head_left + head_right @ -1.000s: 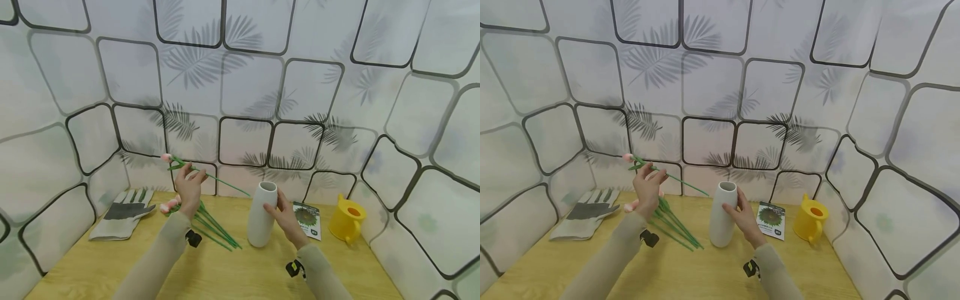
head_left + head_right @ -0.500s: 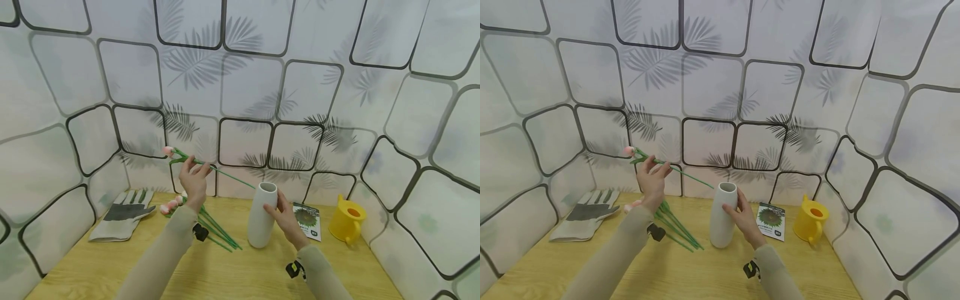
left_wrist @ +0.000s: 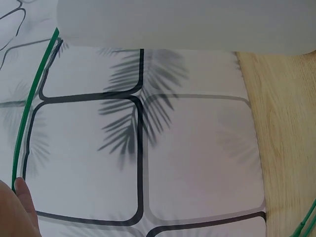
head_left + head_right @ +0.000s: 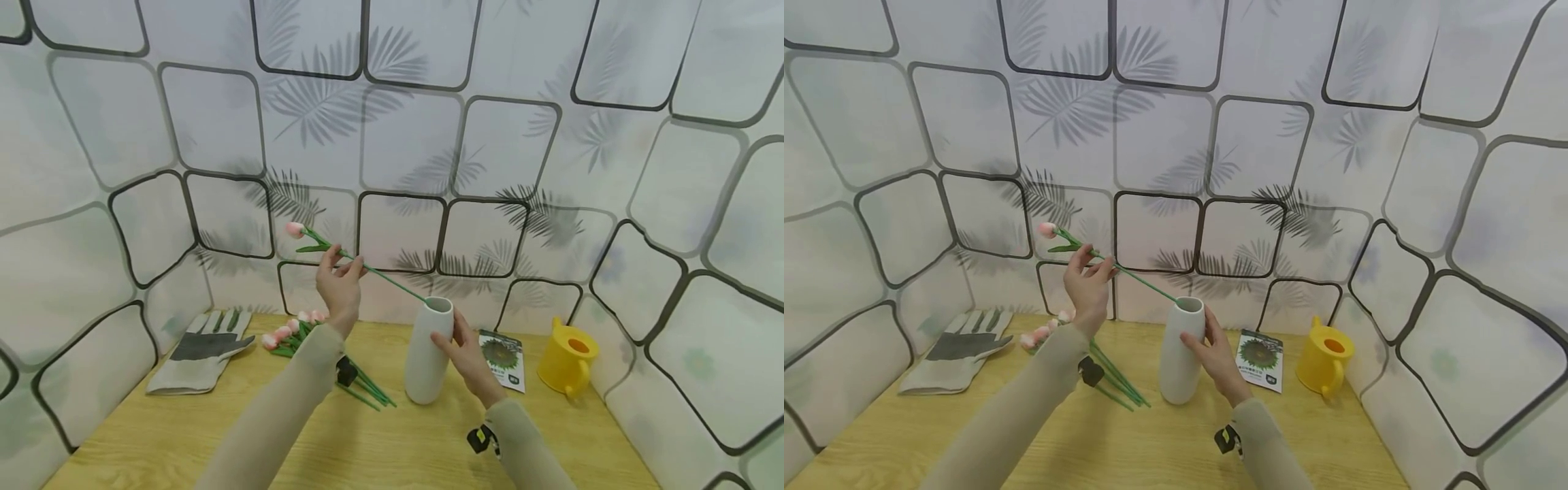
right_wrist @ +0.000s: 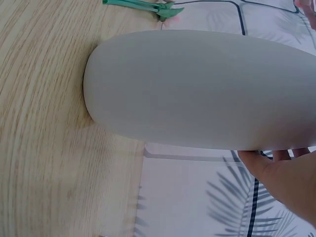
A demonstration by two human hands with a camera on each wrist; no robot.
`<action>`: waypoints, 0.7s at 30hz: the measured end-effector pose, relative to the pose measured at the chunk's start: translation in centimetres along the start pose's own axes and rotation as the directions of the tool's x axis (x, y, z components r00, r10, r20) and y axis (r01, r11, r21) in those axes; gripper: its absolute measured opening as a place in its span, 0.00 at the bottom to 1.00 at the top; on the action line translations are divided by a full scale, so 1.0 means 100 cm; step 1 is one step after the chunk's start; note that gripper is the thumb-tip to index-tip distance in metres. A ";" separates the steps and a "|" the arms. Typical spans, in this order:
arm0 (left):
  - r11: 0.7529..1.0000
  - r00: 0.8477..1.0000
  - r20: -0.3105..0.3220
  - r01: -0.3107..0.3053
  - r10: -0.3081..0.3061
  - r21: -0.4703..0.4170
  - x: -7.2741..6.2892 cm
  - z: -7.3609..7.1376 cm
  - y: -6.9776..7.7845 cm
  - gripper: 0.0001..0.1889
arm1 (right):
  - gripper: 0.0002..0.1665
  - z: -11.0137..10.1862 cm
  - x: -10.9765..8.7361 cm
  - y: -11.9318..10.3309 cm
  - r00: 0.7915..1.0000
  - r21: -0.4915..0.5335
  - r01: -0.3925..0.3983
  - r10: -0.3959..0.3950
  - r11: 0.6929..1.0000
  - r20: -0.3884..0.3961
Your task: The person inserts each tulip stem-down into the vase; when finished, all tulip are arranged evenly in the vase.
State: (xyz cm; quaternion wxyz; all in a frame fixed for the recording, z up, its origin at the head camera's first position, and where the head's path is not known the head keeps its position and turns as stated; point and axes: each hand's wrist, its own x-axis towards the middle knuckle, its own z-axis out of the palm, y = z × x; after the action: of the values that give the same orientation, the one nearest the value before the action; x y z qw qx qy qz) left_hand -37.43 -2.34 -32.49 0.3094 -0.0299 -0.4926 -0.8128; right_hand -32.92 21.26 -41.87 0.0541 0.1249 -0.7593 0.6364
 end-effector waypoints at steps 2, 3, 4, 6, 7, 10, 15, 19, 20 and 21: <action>1.000 1.000 0.028 -0.007 0.007 0.009 -0.003 0.003 -0.001 0.26 | 0.48 -0.001 0.000 0.001 1.000 -0.003 0.005 -0.005 1.000 0.001; 1.000 0.999 0.039 -0.018 0.017 0.022 -0.005 0.005 -0.002 0.26 | 0.48 -0.001 0.000 0.001 1.000 -0.003 0.008 -0.008 1.000 0.003; 0.999 0.998 0.051 -0.033 0.031 0.038 -0.006 0.007 -0.002 0.26 | 0.48 -0.002 0.000 0.001 1.000 -0.007 0.010 -0.010 1.000 0.004; 0.996 0.995 0.078 -0.063 0.058 0.067 -0.009 0.011 -0.003 0.25 | 0.48 -0.003 -0.001 0.001 1.000 -0.008 0.011 -0.011 1.000 -0.001; 0.994 0.993 0.088 -0.080 0.072 0.081 -0.010 0.013 -0.002 0.25 | 0.48 -0.003 -0.001 0.000 1.000 -0.010 0.013 -0.013 1.000 -0.001; 0.988 0.988 0.104 -0.121 0.112 0.091 -0.011 0.020 0.000 0.24 | 0.48 -0.003 -0.001 0.000 1.000 -0.009 0.002 -0.002 1.000 0.001; 0.982 0.978 0.120 -0.177 0.168 0.066 -0.012 0.029 0.003 0.21 | 0.49 -0.003 0.000 0.000 1.000 -0.002 0.002 -0.002 1.000 0.006; 0.974 0.970 0.139 -0.213 0.200 0.081 -0.014 0.031 0.001 0.20 | 0.49 -0.002 0.000 -0.001 1.000 0.002 0.001 -0.001 1.000 -0.010; 0.969 0.967 0.145 -0.226 0.211 0.098 -0.015 0.031 0.001 0.20 | 0.49 -0.002 0.000 -0.001 1.000 0.002 0.000 0.000 1.000 -0.007; 0.964 0.963 0.153 -0.241 0.223 0.116 -0.016 0.031 0.000 0.19 | 0.49 -0.001 0.000 -0.001 1.000 0.002 -0.002 0.002 1.000 -0.004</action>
State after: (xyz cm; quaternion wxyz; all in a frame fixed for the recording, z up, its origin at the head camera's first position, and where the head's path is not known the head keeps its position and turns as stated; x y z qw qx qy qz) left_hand -36.92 0.95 -31.45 0.3690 -0.1230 -0.5593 -0.7320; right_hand -32.89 21.35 -41.75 0.0549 0.1232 -0.7587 0.6373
